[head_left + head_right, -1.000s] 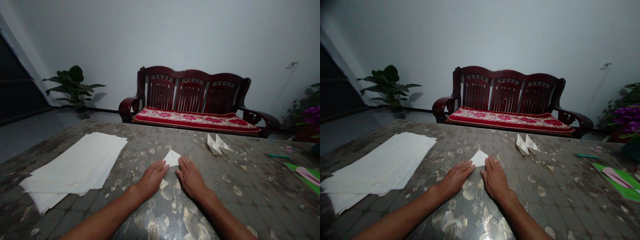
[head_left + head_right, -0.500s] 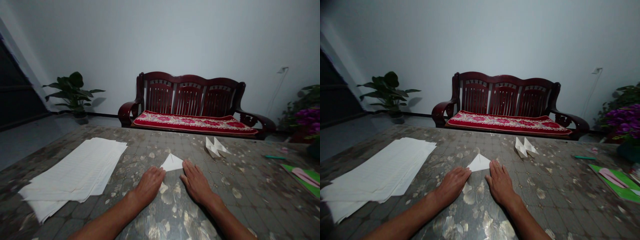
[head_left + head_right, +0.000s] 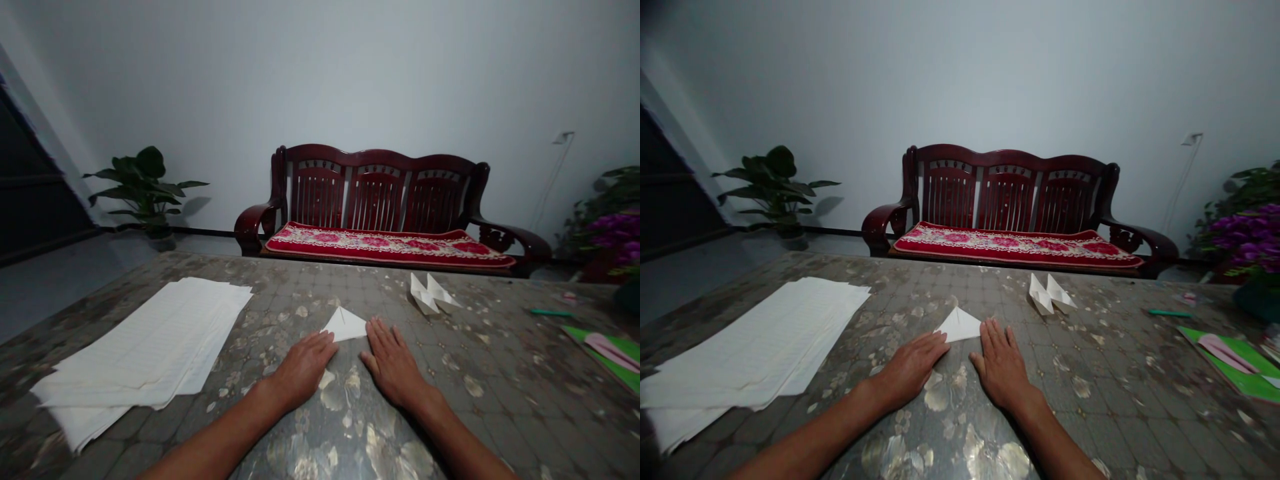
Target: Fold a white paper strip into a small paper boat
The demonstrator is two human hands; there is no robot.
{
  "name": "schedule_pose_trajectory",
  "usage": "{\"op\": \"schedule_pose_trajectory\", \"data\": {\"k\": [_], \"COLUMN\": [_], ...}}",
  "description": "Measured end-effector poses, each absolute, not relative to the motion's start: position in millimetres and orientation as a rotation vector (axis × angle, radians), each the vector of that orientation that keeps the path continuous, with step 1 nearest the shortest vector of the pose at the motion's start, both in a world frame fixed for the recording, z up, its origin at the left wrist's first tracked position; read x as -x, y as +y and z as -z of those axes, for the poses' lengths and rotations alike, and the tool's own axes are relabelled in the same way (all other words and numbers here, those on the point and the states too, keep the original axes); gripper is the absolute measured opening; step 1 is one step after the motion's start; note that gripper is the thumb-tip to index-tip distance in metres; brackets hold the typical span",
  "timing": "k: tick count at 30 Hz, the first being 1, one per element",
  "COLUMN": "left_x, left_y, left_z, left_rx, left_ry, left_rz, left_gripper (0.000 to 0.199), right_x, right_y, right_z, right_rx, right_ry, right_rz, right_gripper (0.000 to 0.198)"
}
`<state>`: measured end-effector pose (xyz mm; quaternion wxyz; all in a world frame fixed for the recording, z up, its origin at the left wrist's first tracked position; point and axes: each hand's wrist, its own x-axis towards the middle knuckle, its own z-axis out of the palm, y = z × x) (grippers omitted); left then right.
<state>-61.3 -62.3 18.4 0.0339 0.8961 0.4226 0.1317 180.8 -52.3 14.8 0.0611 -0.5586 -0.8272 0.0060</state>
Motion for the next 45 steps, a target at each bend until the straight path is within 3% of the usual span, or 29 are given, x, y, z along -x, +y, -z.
{"op": "schedule_pose_trajectory", "data": {"k": [6, 12, 17, 21, 25, 33, 45], "left_x": [56.0, 61.3, 68.0, 63.8, 44.9, 9.9, 7.9], "left_y": [-59.0, -49.3, -37.4, -30.4, -27.5, -27.7, -21.0], "left_z": [-18.7, -21.0, -30.7, -38.7, -48.5, -63.1, -73.1], "left_rx": [-2.669, -2.286, -2.157, -2.382, -2.544, -2.764, -2.439], "left_ry": [1.177, 1.190, 1.292, 1.336, 1.442, 1.562, 1.864], "left_rz": [-0.488, -0.717, -0.921, -0.727, -0.414, 0.022, -0.124], "left_gripper": [0.050, 0.041, 0.039, 0.038, 0.059, 0.054, 0.067], "right_x": [-168.7, -179.6, -201.4, -205.6, -196.4, -191.0, -167.7], "right_y": [-51.2, -42.4, -27.6, -22.6, -22.0, -12.8, 2.5], "right_z": [-18.2, -17.5, -9.7, -4.5, -4.5, -1.7, 20.2], "right_rx": [1.483, 1.298, 1.602, 1.744, 1.702, 1.645, 1.299], "right_ry": [-2.558, -2.266, -1.788, -1.869, -1.978, -1.898, -1.317], "right_rz": [-0.194, -0.644, -0.471, -0.272, -0.245, -0.329, -0.885], "right_gripper": [0.066, 0.059, 0.051, 0.054, 0.056, 0.061, 0.080]}}
